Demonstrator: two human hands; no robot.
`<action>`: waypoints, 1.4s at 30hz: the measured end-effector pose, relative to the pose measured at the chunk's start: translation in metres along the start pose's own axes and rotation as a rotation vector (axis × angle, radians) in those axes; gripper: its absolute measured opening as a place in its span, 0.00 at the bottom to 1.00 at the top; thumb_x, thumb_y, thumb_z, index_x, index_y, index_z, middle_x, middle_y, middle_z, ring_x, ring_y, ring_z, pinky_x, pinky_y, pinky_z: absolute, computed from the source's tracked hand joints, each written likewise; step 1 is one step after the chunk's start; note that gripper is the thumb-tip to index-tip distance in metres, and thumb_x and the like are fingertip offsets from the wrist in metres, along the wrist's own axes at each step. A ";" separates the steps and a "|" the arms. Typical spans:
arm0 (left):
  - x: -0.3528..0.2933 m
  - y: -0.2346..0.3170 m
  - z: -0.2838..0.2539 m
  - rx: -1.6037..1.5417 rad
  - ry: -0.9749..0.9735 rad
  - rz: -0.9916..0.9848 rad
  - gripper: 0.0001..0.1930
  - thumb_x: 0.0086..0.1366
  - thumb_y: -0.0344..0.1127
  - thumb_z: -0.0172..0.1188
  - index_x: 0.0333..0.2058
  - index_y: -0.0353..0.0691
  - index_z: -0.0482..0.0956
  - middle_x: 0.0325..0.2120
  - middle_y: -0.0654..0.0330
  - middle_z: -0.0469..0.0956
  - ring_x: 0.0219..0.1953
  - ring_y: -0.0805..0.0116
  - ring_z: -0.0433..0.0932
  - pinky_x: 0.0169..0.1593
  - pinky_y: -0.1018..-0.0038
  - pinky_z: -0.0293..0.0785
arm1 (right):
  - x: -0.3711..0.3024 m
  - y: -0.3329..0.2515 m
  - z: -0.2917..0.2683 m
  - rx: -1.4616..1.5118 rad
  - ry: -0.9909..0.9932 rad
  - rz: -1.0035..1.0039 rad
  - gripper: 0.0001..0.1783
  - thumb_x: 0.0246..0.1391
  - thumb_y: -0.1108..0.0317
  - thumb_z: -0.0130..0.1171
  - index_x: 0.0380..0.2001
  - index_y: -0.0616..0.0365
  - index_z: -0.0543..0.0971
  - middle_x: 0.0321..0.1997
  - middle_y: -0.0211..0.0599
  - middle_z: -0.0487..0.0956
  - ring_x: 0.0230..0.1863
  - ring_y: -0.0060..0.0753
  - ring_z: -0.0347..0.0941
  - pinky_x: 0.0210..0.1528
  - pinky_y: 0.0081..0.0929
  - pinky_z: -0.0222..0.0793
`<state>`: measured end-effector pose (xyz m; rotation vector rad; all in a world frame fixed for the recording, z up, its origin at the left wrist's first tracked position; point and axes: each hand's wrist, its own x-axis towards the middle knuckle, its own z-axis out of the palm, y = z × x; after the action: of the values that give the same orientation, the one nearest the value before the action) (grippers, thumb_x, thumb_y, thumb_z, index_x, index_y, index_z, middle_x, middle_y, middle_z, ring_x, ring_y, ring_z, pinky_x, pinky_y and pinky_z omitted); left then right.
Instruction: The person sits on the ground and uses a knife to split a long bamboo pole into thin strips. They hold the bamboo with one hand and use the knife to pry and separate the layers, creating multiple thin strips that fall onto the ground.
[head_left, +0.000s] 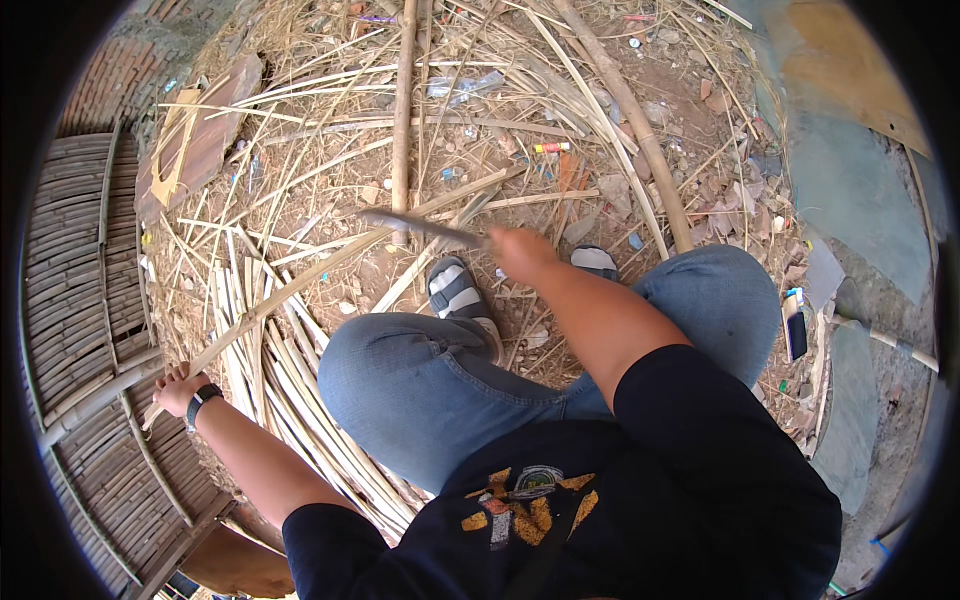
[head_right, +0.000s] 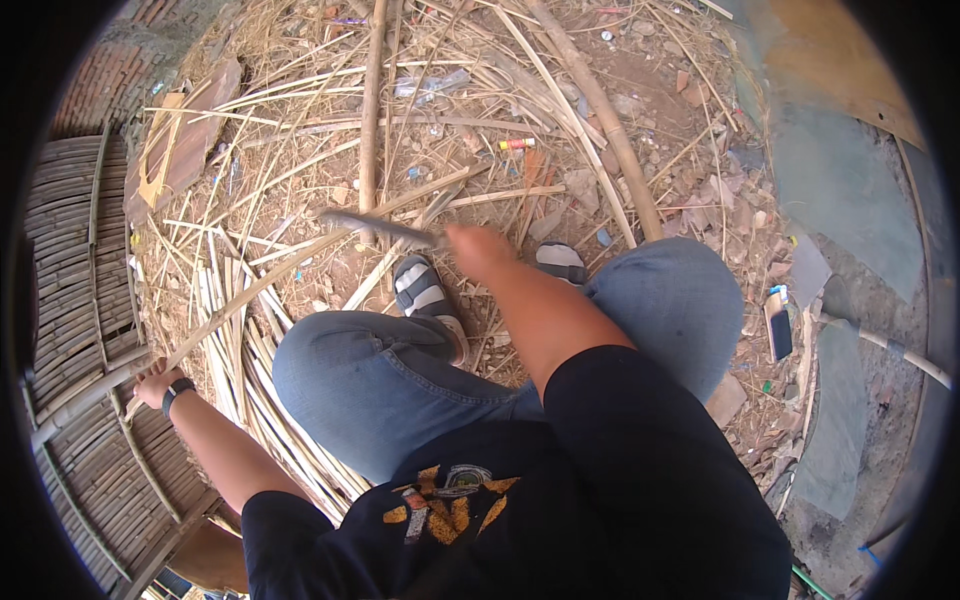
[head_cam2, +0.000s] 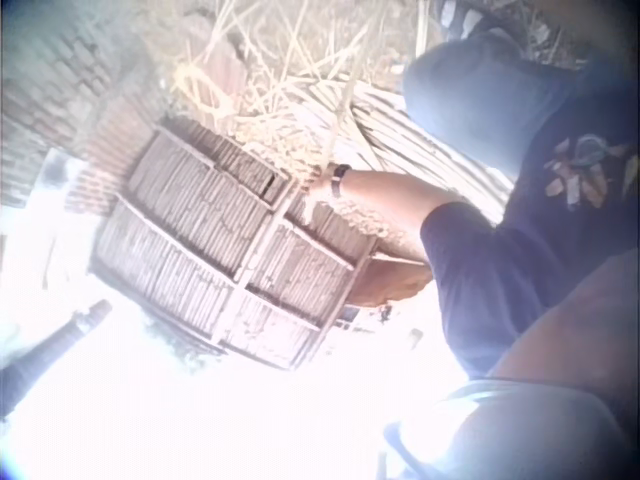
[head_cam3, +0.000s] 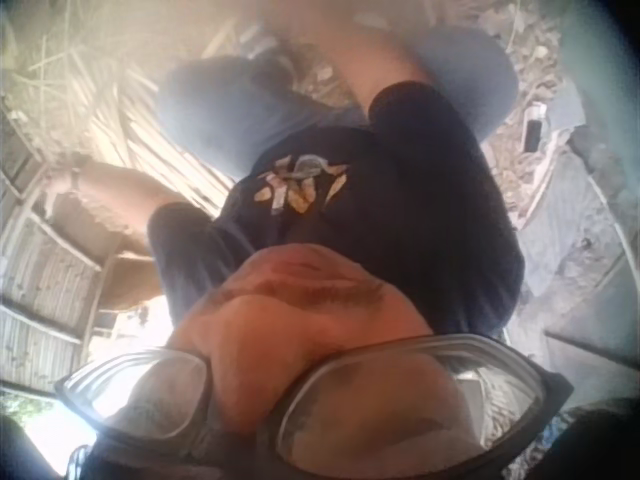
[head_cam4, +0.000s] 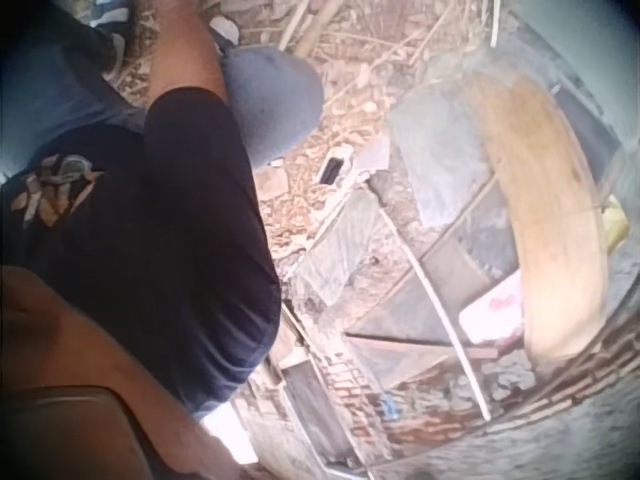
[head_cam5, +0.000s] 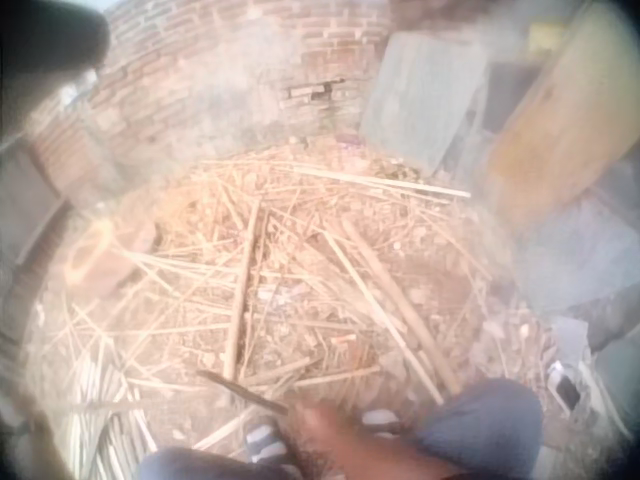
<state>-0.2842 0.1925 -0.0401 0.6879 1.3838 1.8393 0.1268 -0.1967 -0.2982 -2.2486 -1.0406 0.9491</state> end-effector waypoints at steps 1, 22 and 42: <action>-0.021 -0.001 0.013 -0.022 0.044 -0.021 0.14 0.71 0.47 0.39 0.34 0.47 0.69 0.24 0.64 0.64 0.19 0.68 0.57 0.21 0.72 0.60 | 0.007 0.031 0.014 0.026 0.079 0.174 0.18 0.53 0.62 0.61 0.47 0.52 0.74 0.39 0.48 0.81 0.43 0.54 0.78 0.45 0.47 0.74; -0.061 0.016 -0.013 -0.085 0.059 0.012 0.15 0.72 0.45 0.42 0.27 0.46 0.64 0.16 0.68 0.50 0.15 0.72 0.49 0.17 0.74 0.49 | 0.014 0.031 -0.040 -0.050 -0.099 0.510 0.20 0.53 0.65 0.58 0.49 0.58 0.77 0.46 0.52 0.81 0.50 0.52 0.78 0.53 0.43 0.73; -0.123 0.040 -0.005 0.031 0.141 0.093 0.20 0.72 0.52 0.49 0.30 0.42 0.60 0.18 0.65 0.54 0.17 0.71 0.52 0.22 0.72 0.54 | -0.001 0.019 -0.037 -0.025 -0.006 0.297 0.22 0.50 0.70 0.55 0.50 0.62 0.75 0.46 0.54 0.80 0.48 0.53 0.78 0.52 0.42 0.73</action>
<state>-0.2233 0.0842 -0.0018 0.6589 1.4957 1.9758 0.1628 -0.2134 -0.2865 -2.4671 -0.7355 1.0665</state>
